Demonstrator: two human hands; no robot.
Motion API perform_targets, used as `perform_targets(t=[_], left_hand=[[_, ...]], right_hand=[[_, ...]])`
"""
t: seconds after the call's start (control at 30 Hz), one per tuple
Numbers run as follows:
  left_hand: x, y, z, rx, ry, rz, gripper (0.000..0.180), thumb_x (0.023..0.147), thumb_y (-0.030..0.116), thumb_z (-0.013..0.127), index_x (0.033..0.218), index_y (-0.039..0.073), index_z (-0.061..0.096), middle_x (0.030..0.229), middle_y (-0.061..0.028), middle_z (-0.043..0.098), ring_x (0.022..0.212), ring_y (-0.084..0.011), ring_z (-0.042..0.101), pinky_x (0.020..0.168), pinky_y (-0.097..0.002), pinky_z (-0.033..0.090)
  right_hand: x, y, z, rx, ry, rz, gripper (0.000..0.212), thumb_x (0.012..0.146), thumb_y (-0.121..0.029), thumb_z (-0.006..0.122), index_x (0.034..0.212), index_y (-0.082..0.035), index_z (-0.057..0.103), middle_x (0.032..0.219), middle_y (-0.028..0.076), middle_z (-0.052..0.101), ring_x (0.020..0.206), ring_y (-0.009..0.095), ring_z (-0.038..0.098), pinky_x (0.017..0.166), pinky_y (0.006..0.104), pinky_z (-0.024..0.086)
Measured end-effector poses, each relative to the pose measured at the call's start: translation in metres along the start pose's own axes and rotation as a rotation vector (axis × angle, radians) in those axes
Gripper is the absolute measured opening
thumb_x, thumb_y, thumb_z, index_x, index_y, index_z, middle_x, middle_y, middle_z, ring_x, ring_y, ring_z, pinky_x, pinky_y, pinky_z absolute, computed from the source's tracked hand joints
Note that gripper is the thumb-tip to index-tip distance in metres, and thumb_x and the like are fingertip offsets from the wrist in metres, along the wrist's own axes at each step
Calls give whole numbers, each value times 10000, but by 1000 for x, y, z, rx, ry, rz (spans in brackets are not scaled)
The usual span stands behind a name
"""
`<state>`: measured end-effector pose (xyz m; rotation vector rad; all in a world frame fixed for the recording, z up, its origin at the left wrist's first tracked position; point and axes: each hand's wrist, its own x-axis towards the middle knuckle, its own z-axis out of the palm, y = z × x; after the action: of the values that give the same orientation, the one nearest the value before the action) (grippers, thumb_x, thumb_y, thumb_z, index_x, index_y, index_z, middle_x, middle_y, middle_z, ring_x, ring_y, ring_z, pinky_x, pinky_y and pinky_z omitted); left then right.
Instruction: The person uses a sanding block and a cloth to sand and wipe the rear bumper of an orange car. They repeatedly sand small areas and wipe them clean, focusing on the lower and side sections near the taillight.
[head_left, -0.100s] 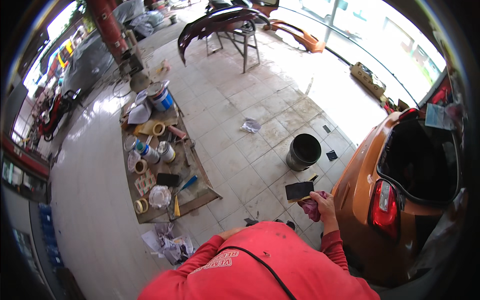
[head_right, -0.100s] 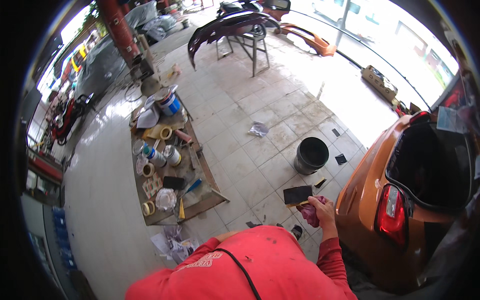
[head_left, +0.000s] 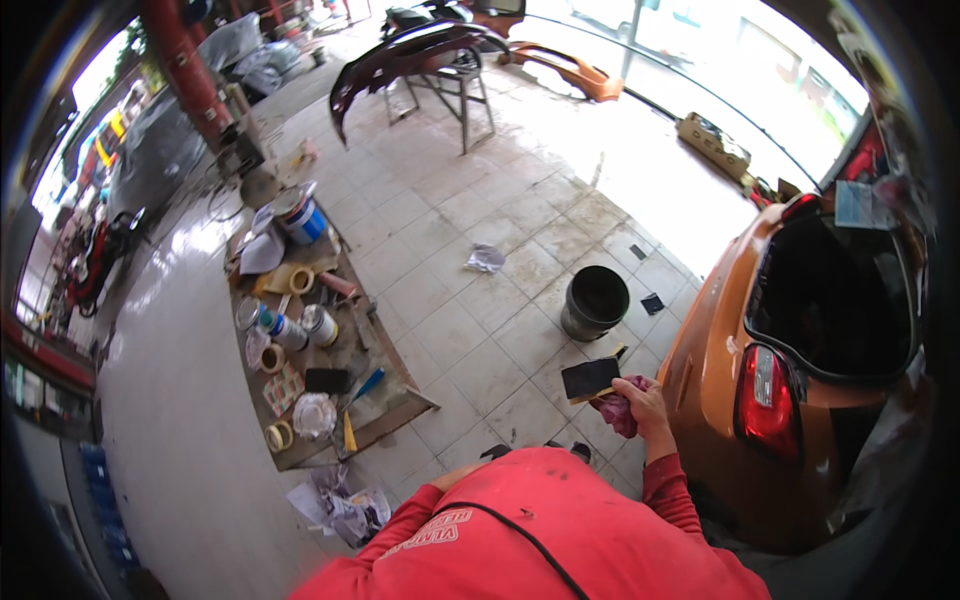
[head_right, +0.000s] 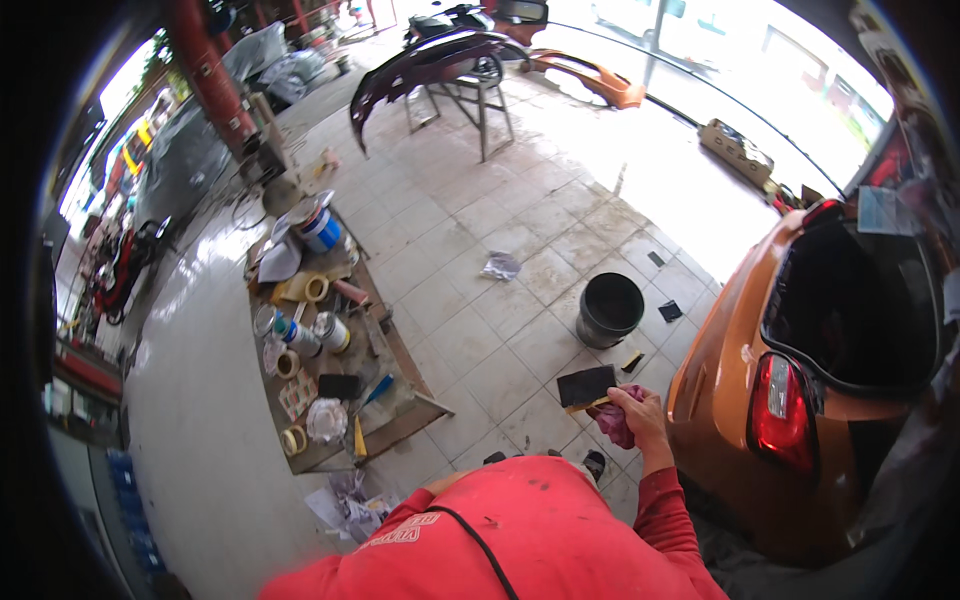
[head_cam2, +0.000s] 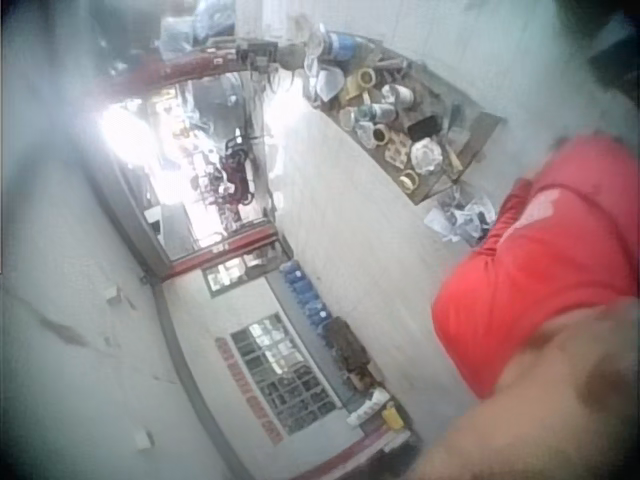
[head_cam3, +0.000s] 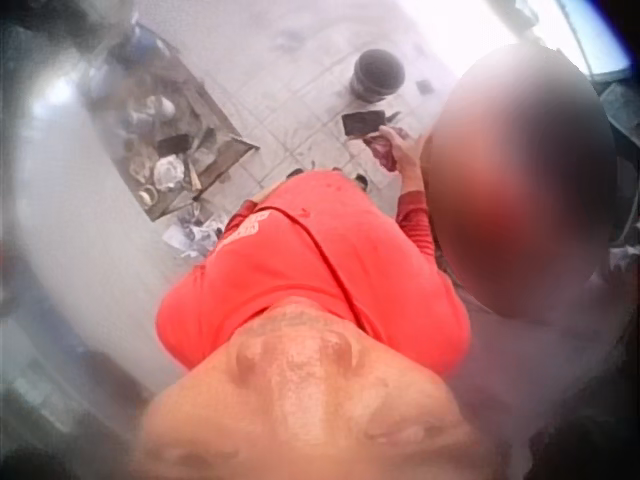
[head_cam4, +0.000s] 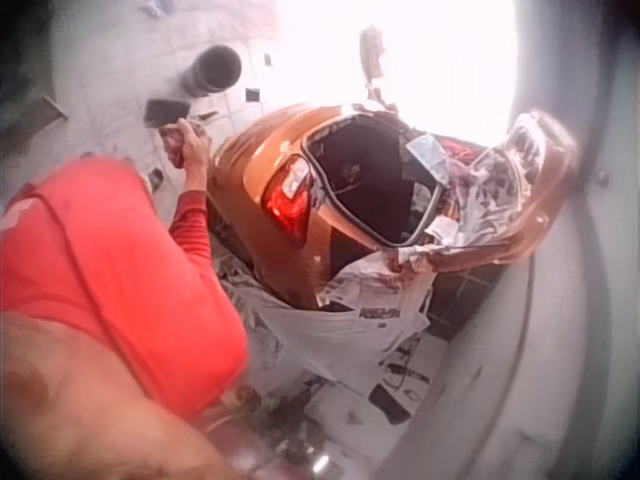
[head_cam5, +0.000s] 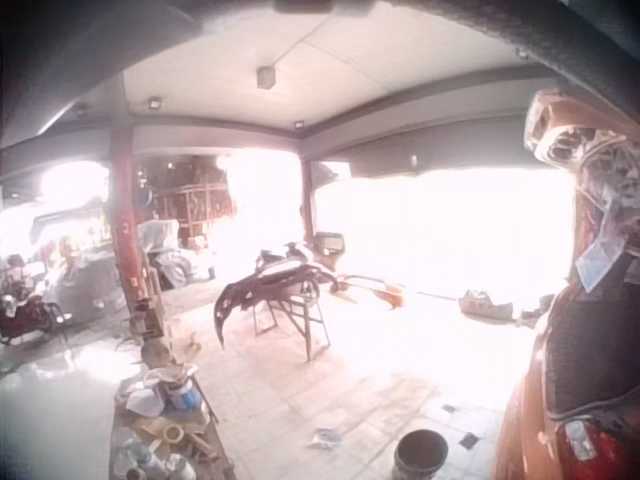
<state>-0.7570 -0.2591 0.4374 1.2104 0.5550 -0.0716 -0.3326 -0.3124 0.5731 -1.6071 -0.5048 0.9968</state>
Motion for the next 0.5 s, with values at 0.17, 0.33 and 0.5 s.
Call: perform_targets(t=[0.17,0.33,0.5], left_hand=[[20,8,-13,16,-17,29,445,1132,375,640,1432,53,707,1196,-22,773,1083,-125,684,969,-315,554],[57,50,-26,181,105,-91,433,1150,330,620,1440,18,701,1258,-35,770,1134,-127,685,1000,-309,547],[130,108,-47,-60,328,133,478,1160,369,609,1477,16,670,1226,-24,754,1119,-127,696,988,-313,562]], right_hand=[[11,-11,-10,16,-33,-34,240,953,-205,857,967,30,809,865,44,783,731,112,718,669,284,593],[23,-9,-7,25,-72,-13,253,962,-222,852,991,26,815,859,28,779,736,101,712,693,281,598],[64,-20,-5,-254,-210,-35,242,960,-242,848,1007,-6,826,861,8,782,762,89,684,723,290,574]])
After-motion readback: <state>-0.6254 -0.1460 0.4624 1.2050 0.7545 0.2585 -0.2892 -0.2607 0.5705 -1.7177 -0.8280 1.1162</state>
